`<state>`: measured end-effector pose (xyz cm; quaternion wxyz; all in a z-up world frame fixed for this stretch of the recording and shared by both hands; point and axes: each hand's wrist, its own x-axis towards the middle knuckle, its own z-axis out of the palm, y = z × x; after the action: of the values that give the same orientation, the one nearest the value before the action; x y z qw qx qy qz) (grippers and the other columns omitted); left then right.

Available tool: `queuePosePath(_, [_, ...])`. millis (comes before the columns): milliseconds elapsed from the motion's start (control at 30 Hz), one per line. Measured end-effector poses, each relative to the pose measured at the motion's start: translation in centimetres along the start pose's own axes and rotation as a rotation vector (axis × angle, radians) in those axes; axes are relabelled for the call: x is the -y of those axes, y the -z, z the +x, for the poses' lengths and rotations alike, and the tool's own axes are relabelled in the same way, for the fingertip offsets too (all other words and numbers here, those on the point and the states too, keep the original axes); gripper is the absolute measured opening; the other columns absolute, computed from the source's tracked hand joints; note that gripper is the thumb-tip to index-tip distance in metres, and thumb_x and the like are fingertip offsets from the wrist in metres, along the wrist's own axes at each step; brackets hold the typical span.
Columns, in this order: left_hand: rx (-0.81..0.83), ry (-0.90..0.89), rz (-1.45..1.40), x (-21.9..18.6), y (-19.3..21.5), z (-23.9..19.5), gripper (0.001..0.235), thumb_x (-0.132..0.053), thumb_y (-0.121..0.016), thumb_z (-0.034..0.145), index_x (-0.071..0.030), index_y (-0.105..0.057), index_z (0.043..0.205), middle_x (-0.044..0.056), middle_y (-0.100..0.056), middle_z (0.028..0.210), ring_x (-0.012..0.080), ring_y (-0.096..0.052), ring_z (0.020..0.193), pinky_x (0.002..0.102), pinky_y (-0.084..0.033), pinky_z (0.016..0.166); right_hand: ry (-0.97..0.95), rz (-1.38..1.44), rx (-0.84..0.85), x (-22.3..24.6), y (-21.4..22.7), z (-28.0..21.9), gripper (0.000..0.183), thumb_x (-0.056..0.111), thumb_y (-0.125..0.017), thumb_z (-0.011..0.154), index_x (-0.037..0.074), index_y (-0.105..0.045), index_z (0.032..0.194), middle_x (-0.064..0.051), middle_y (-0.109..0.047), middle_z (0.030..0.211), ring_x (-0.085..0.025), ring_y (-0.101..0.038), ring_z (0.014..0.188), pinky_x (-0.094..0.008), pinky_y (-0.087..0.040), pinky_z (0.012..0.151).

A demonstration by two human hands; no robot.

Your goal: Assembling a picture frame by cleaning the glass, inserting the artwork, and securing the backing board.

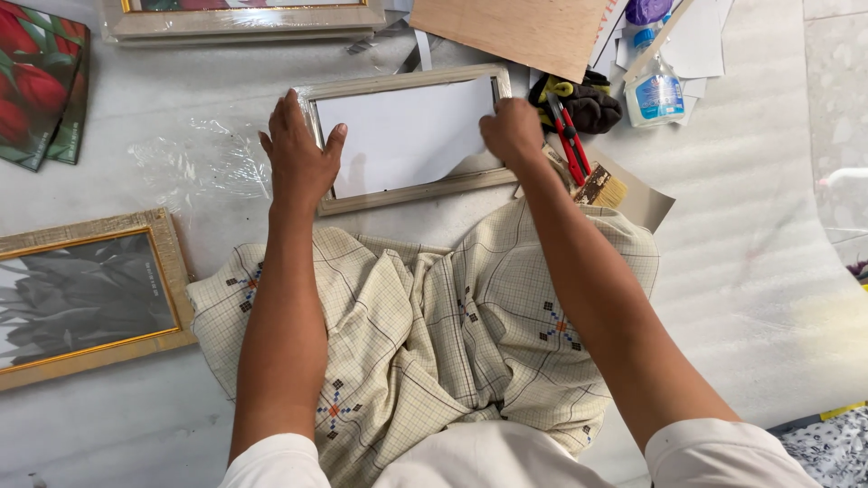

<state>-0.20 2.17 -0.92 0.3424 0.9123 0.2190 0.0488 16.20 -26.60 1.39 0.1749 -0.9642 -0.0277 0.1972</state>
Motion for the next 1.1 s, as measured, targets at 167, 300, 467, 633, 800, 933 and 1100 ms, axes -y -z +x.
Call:
queuePosePath(167, [-0.011, -0.035, -0.091, -1.5, 0.3, -0.7, 0.080, -0.040, -0.066, 0.104, 0.005, -0.022, 0.154, 0.033, -0.036, 0.155, 0.0479, -0.039, 0.143, 0.064, -0.030, 0.112, 0.173, -0.164, -0.100, -0.6, 4.9, -1.0, 0.021, 0.011, -0.058, 0.085, -0.003, -0.074, 0.088, -0.019, -0.071, 0.081, -0.033, -0.064, 0.062, -0.044, -0.056, 0.057])
queuePosePath(300, [-0.028, -0.041, -0.168, -1.9, 0.4, -1.0, 0.076, -0.042, -0.064, 0.105, 0.005, -0.027, 0.152, 0.032, -0.044, 0.148, 0.0466, -0.051, 0.133, 0.052, -0.046, 0.107, 0.249, -0.040, -0.128, -1.1, 8.5, -2.3, 0.016, 0.009, -0.070, 0.091, -0.004, -0.075, 0.098, -0.016, -0.074, 0.083, -0.022, -0.064, 0.055, -0.034, -0.056, 0.054])
queuePosePath(467, [-0.032, 0.025, -0.390, -2.3, 0.7, -0.8, 0.070, -0.043, -0.067, 0.101, 0.006, -0.041, 0.145, 0.022, -0.062, 0.125, 0.0246, -0.067, 0.095, 0.035, -0.058, 0.078, 0.310, 0.172, -0.238, -2.2, 12.7, -3.5, 0.017, 0.007, -0.066, 0.099, -0.005, -0.073, 0.109, -0.017, -0.075, 0.089, -0.018, -0.064, 0.055, -0.030, -0.054, 0.050])
queuePosePath(633, [0.142, 0.242, -0.713, -4.4, 2.7, -0.7, 0.076, -0.052, -0.064, 0.093, 0.005, -0.049, 0.141, 0.013, -0.072, 0.113, 0.0162, -0.072, 0.094, 0.028, -0.060, 0.076, 0.339, 0.447, -0.273, -1.3, 14.1, -4.6, 0.012, 0.004, -0.065, 0.103, -0.003, -0.071, 0.111, -0.008, -0.072, 0.088, -0.006, -0.047, 0.052, -0.021, -0.038, 0.043])
queuePosePath(800, [0.234, 0.373, -1.020, -4.6, 3.3, -0.6, 0.094, -0.067, -0.068, 0.075, 0.005, -0.058, 0.135, 0.016, -0.066, 0.131, 0.0183, -0.070, 0.103, 0.025, -0.064, 0.073, 0.372, 0.506, -0.099, 0.8, 13.9, -5.9, 0.016, 0.013, -0.067, 0.106, 0.000, -0.070, 0.114, -0.006, -0.069, 0.084, -0.006, -0.049, 0.051, -0.019, -0.044, 0.049])
queuePosePath(933, [0.176, 0.426, -1.248, -2.9, 2.4, -0.8, 0.027, -0.025, -0.081, 0.087, -0.003, -0.072, 0.099, 0.005, -0.071, 0.083, 0.0099, -0.063, 0.062, 0.018, -0.053, 0.055, 0.290, 0.585, -0.010, 1.8, 13.4, -6.2, 0.010, 0.013, -0.068, 0.104, 0.005, -0.071, 0.109, -0.002, -0.068, 0.081, -0.004, -0.051, 0.053, -0.018, -0.044, 0.051])
queuePosePath(1100, [0.112, 0.376, -1.164, -3.0, 2.2, -1.0, 0.029, -0.022, -0.080, 0.088, 0.000, -0.074, 0.106, 0.010, -0.076, 0.090, 0.0121, -0.069, 0.070, 0.020, -0.060, 0.063, 0.322, 0.612, -0.054, 1.9, 13.1, -6.5, 0.016, 0.013, -0.070, 0.100, 0.000, -0.074, 0.110, -0.006, -0.072, 0.086, -0.007, -0.060, 0.062, -0.019, -0.053, 0.060])
